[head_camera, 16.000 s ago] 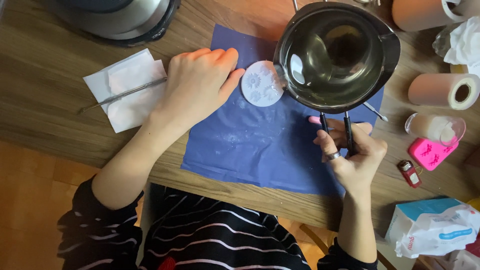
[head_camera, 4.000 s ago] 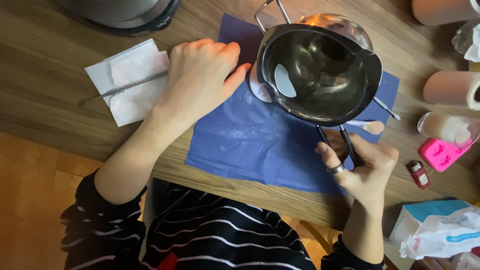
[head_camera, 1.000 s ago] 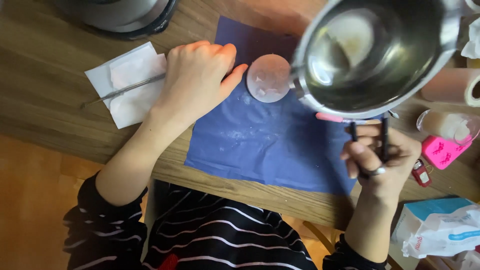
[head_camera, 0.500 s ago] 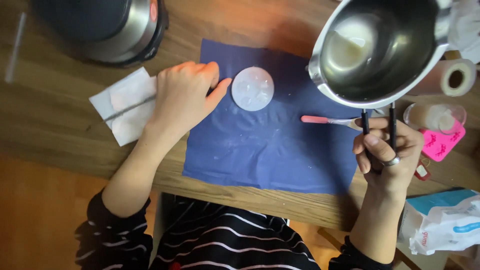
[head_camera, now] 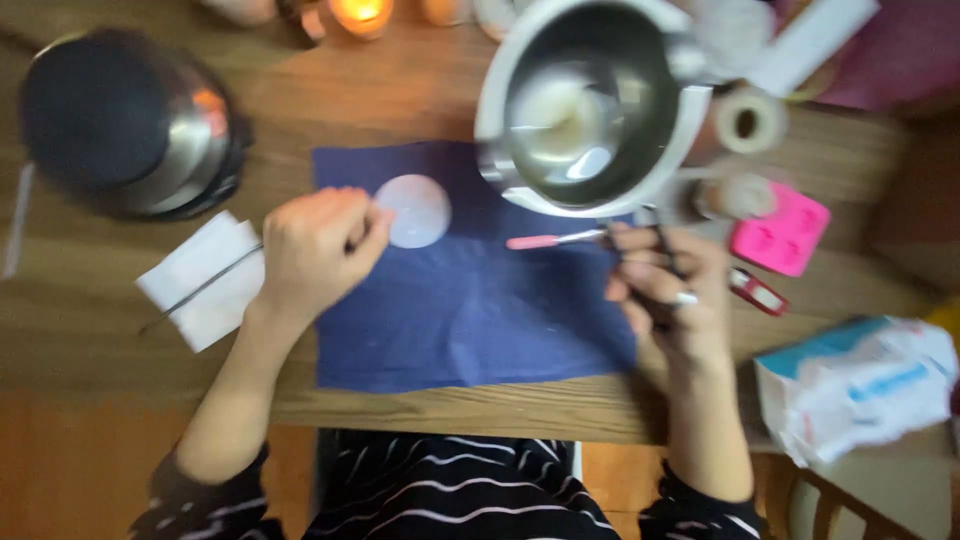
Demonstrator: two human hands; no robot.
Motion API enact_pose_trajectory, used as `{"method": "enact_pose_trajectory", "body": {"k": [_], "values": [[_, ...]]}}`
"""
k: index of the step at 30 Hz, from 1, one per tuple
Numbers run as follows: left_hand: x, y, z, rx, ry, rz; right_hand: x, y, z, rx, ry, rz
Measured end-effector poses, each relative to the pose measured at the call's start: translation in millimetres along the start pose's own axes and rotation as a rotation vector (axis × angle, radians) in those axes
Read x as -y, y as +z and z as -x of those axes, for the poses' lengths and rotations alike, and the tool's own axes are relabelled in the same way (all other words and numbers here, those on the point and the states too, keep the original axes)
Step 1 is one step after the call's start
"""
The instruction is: Preparing a mold with pigment and then pouring and stirring melted wax into it.
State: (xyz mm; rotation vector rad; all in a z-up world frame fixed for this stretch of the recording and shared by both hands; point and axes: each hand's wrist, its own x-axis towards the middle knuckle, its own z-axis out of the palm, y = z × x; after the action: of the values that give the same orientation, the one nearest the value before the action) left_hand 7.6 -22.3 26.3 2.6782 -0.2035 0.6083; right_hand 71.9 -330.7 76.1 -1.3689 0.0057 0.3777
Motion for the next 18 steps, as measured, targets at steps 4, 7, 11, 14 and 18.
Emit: {"method": "enact_pose_trajectory", "body": {"k": [4, 7, 11, 14, 18], "values": [[-68, -9, -11, -0.184, 0.510, -0.089, -3, 9, -3, 0.026, 0.011, -0.054], [-124, -36, -31, -0.101, 0.693, 0.168, -17, 11, -7, 0.175, 0.011, -0.123], [-184, -50, -83, -0.116, 0.749, 0.166, -32, 13, -6, 0.294, -0.017, -0.133], [-226, 6, -106, -0.210, 0.685, -0.024, -59, 11, -11, 0.345, -0.013, -0.164], [-258, 106, -135, -0.099, 0.791, 0.110, -98, 3, -22, 0.426, -0.008, -0.196]]}}
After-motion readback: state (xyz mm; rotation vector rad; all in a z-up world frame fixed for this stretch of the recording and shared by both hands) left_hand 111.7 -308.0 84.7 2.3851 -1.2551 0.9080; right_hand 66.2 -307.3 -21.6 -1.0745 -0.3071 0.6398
